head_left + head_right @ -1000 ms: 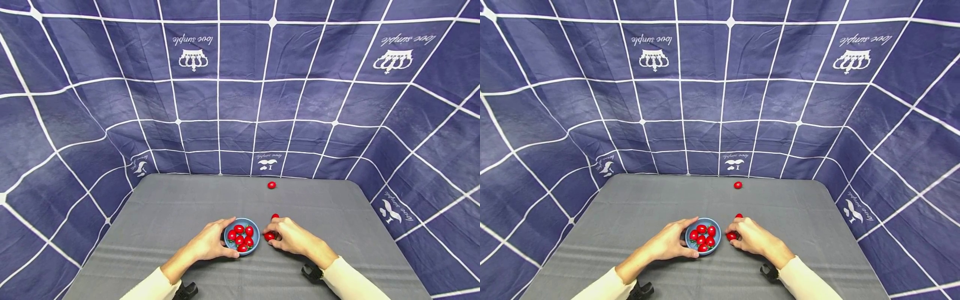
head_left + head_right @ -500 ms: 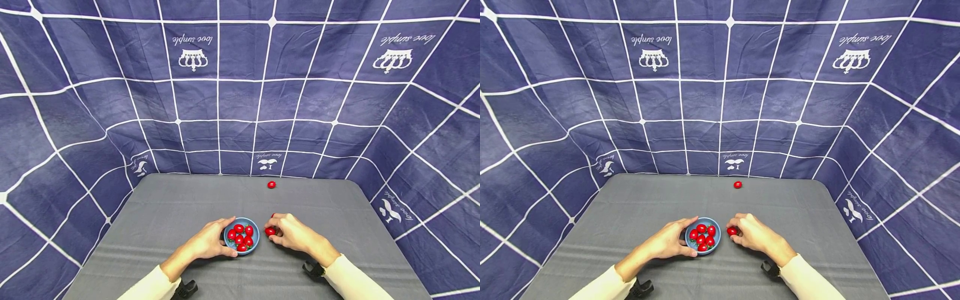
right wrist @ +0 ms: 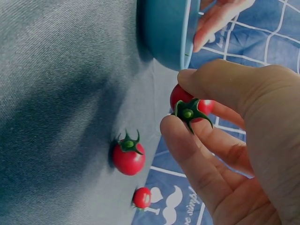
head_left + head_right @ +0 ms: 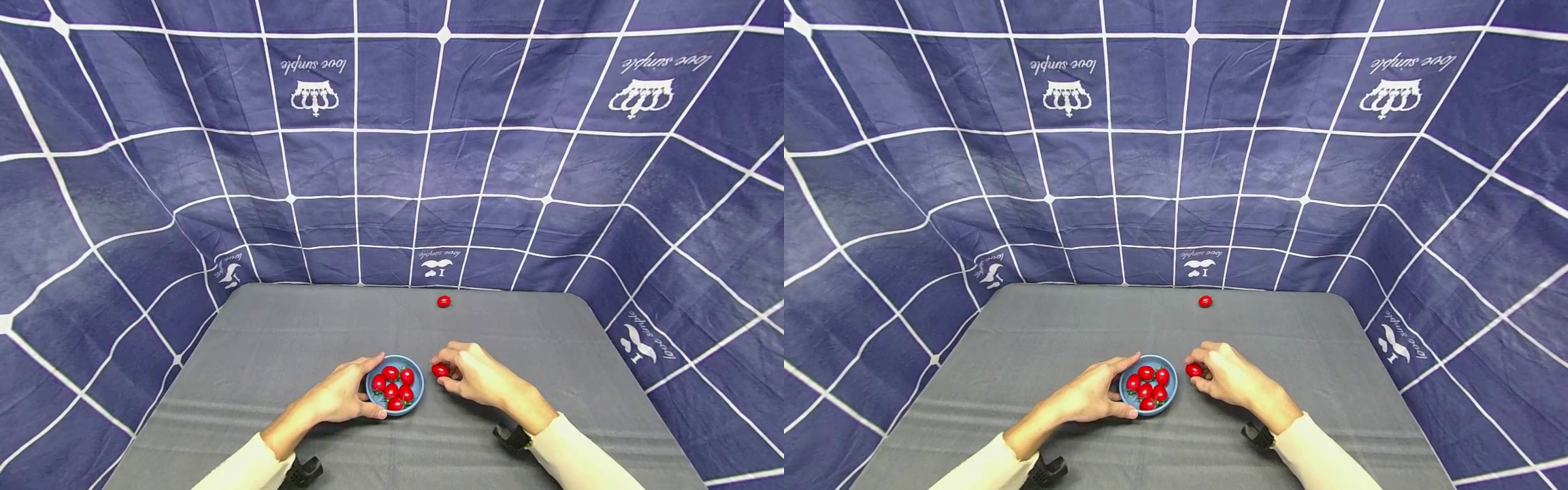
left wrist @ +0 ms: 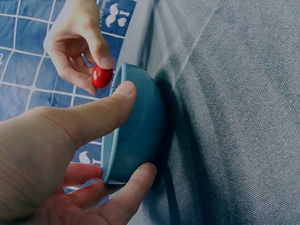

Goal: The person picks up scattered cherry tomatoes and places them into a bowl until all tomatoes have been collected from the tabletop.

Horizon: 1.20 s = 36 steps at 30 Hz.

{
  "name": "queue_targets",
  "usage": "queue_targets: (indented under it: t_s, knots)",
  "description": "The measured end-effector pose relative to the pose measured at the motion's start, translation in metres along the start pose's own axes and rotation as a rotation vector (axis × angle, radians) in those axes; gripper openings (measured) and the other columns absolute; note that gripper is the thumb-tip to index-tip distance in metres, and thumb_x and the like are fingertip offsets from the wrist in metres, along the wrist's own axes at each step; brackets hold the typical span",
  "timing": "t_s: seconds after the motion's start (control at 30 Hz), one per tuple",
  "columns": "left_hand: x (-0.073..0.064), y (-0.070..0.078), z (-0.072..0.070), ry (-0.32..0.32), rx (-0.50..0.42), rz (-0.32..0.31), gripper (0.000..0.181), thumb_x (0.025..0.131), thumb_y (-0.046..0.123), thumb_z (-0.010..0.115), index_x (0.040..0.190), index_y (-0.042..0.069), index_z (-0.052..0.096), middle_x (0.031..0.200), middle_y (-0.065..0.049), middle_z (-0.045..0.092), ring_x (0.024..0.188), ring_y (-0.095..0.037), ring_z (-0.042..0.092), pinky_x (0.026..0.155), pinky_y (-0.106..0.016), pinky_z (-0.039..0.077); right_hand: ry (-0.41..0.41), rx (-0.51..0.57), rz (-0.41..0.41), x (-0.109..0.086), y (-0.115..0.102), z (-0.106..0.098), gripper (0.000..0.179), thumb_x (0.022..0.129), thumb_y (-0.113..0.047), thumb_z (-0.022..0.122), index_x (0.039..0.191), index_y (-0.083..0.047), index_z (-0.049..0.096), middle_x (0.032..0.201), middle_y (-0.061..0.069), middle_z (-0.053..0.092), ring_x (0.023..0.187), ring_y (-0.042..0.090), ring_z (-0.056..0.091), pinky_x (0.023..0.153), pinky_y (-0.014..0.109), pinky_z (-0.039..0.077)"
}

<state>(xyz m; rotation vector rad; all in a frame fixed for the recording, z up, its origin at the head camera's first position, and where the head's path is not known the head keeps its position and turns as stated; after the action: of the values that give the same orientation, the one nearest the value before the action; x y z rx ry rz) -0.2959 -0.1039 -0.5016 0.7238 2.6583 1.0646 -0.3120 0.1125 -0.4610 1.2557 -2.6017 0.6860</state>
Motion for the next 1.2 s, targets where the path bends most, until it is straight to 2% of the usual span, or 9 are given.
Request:
queue_targets:
  t_s: [0.2,0.43,0.6,0.7,0.87,1.1,1.2]
  knots:
    - [-0.001,0.000,-0.001,-0.003,0.030,0.009,0.111,0.082,0.028,0.109,0.171,-0.006,0.051,0.162,-0.023,0.067,0.151,-0.042,0.067,0.128,-0.058,0.054,0.013,-0.013,0.002,0.002,-0.005,-0.004,0.023,0.094,-0.004,0.093,0.116,-0.009,0.086,0.102,-0.002,0.078,0.078,-0.004,0.065,0.072,0.010,0.057]
    - [-0.002,-0.001,0.000,-0.009,0.014,0.019,0.111,0.083,0.027,0.109,0.171,-0.007,0.050,0.162,-0.024,0.067,0.150,-0.041,0.067,0.126,-0.053,0.057,0.013,-0.013,0.028,0.006,-0.010,-0.004,0.024,0.095,-0.006,0.092,0.118,-0.011,0.085,0.102,-0.003,0.078,0.081,-0.002,0.068,0.074,0.013,0.060]
    - [-0.001,-0.001,-0.001,0.000,0.032,0.021,0.110,0.083,0.029,0.109,0.170,-0.007,0.052,0.160,-0.023,0.069,0.148,-0.040,0.069,0.127,-0.055,0.056,0.027,-0.024,0.033,0.010,-0.014,-0.004,0.026,0.094,-0.007,0.094,0.118,-0.013,0.084,0.101,-0.004,0.077,0.080,0.005,0.072,0.074,0.016,0.061]
    - [-0.001,0.000,-0.001,0.003,0.034,0.027,0.109,0.083,0.028,0.109,0.169,-0.007,0.053,0.158,-0.022,0.070,0.146,-0.040,0.069,0.126,-0.054,0.057,0.039,-0.018,0.026,0.014,-0.019,-0.004,0.027,0.094,-0.007,0.094,0.118,-0.013,0.084,0.103,-0.004,0.078,0.081,0.003,0.072,0.075,0.015,0.062]
    - [0.000,0.001,-0.002,0.003,0.013,0.036,0.109,0.083,0.025,0.109,0.169,-0.009,0.052,0.155,-0.023,0.071,0.143,-0.039,0.071,0.122,-0.048,0.061,0.043,-0.003,0.012,0.019,-0.026,-0.003,0.027,0.094,-0.007,0.094,0.119,-0.012,0.083,0.105,-0.002,0.080,0.083,-0.003,0.070,0.075,0.014,0.062]
    - [0.000,0.000,0.001,-0.016,-0.071,0.024,0.109,0.083,0.018,0.108,0.170,-0.011,0.049,0.157,-0.027,0.067,0.139,-0.040,0.072,0.103,-0.031,0.070,0.024,0.027,0.001,0.027,-0.035,0.001,0.027,0.096,-0.008,0.094,0.120,-0.010,0.083,0.109,-0.001,0.080,0.085,-0.001,0.072,0.077,0.016,0.064]
    - [0.000,-0.001,0.002,-0.021,-0.091,0.012,0.109,0.083,0.017,0.108,0.170,-0.010,0.049,0.159,-0.029,0.066,0.139,-0.040,0.072,0.101,-0.030,0.070,0.020,0.022,-0.008,0.030,-0.040,0.004,0.027,0.096,-0.009,0.095,0.121,-0.010,0.083,0.109,-0.001,0.080,0.084,0.002,0.073,0.076,0.012,0.062]
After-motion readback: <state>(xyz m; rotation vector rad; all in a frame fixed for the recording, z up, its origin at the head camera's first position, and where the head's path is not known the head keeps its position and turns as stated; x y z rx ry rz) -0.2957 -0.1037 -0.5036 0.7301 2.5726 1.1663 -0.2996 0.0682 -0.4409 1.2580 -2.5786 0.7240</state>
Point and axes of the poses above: each hand's wrist, its own x-axis towards the middle knuckle, its own z-axis out of the palm, y = z × x, the point moved 10 cm from there along x, towards the middle knuckle
